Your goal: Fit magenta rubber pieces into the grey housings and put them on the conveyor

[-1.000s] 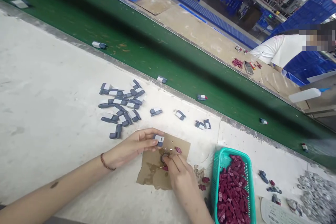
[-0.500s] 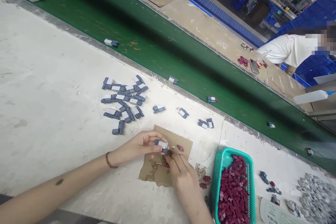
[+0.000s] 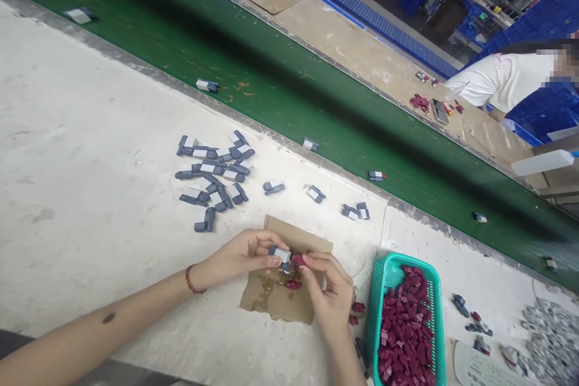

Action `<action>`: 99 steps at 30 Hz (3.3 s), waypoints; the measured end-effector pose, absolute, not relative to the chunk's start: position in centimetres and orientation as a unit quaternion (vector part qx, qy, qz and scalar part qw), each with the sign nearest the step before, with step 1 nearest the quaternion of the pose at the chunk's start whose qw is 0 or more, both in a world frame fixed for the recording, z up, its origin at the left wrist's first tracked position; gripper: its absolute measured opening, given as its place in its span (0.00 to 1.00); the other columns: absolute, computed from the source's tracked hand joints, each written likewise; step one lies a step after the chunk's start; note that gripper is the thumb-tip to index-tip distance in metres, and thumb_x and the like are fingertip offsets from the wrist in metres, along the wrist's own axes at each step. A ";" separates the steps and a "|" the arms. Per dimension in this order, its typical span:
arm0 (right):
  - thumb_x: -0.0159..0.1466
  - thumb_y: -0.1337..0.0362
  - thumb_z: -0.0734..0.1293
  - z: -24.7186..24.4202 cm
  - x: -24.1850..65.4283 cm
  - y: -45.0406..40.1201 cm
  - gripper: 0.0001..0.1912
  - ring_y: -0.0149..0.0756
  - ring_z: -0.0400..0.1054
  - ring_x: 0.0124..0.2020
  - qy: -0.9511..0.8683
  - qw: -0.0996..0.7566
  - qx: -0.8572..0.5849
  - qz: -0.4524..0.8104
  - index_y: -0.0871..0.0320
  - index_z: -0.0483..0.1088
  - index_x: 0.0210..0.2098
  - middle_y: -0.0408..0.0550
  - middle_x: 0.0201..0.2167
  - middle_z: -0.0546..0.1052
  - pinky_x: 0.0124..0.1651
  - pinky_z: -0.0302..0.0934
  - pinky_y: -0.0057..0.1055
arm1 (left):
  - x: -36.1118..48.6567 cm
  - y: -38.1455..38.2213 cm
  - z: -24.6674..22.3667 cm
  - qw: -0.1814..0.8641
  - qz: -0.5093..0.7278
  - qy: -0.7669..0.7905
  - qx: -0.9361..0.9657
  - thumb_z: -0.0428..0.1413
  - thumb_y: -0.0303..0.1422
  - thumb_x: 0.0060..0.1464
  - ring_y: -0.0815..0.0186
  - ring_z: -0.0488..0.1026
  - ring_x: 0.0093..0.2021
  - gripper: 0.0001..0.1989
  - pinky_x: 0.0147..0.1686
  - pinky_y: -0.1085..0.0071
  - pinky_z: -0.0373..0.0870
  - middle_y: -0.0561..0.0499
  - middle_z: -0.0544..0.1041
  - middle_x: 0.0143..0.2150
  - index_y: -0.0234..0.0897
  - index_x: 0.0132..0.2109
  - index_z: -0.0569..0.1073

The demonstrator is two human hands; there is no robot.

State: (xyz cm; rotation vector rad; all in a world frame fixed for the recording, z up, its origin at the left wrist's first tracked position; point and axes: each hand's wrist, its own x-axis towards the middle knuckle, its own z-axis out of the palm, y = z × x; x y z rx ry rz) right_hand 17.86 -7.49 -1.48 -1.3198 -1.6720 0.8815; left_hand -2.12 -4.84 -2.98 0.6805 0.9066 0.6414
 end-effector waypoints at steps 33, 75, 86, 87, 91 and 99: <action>0.66 0.68 0.62 2.6 24.8 -10.2 0.10 0.40 0.72 0.44 -0.635 0.351 -0.648 0.230 0.54 0.76 0.39 0.50 0.40 0.78 0.48 0.67 0.36 | -0.4 0.2 0.8 0.562 0.290 0.513 0.580 0.63 0.44 0.43 0.54 0.76 0.39 0.16 0.39 0.67 0.72 0.47 0.82 0.41 0.40 0.38 0.79; 0.53 0.55 0.75 2.4 25.5 -10.0 0.12 0.33 0.72 0.24 -0.338 0.527 -0.590 0.510 0.56 0.75 0.29 0.44 0.23 0.78 0.29 0.68 0.28 | 3.1 4.0 0.0 0.701 0.343 0.446 0.438 0.65 0.47 0.43 0.70 0.69 0.23 0.22 0.26 0.72 0.67 0.53 0.73 0.27 0.35 0.38 0.71; 0.59 0.67 0.69 -2.5 17.5 -8.7 0.03 0.38 0.75 0.35 -0.576 0.410 -0.567 0.424 0.56 0.77 0.30 0.49 0.31 0.80 0.38 0.71 0.32 | -2.2 -3.3 -1.9 0.719 0.354 0.467 0.374 0.68 0.44 0.41 0.62 0.75 0.35 0.21 0.39 0.67 0.71 0.49 0.79 0.35 0.37 0.37 0.72; 0.60 0.69 0.68 -2.7 17.4 -8.7 0.05 0.38 0.75 0.35 -0.623 0.394 -0.548 0.395 0.56 0.76 0.31 0.49 0.32 0.80 0.41 0.71 0.33 | -2.2 -3.6 -2.3 0.713 0.362 0.465 0.379 0.68 0.43 0.42 0.62 0.75 0.37 0.20 0.40 0.67 0.71 0.49 0.79 0.35 0.37 0.37 0.72; 0.66 0.72 0.63 -2.7 17.2 -8.9 0.09 0.37 0.74 0.35 -0.749 0.352 -0.482 0.289 0.56 0.75 0.36 0.49 0.32 0.78 0.44 0.71 0.36 | -2.1 -4.4 -3.3 0.710 0.375 0.454 0.387 0.67 0.42 0.44 0.60 0.75 0.42 0.19 0.41 0.67 0.70 0.46 0.78 0.41 0.37 0.39 0.71; 0.69 0.72 0.59 -2.4 17.0 -9.0 0.11 0.36 0.73 0.33 -0.791 0.310 -0.478 0.226 0.58 0.72 0.38 0.49 0.31 0.76 0.35 0.71 0.32 | -1.5 -5.1 -4.0 0.745 0.402 0.357 0.394 0.60 0.44 0.55 0.65 0.75 0.37 0.17 0.39 0.67 0.70 0.49 0.77 0.39 0.39 0.41 0.64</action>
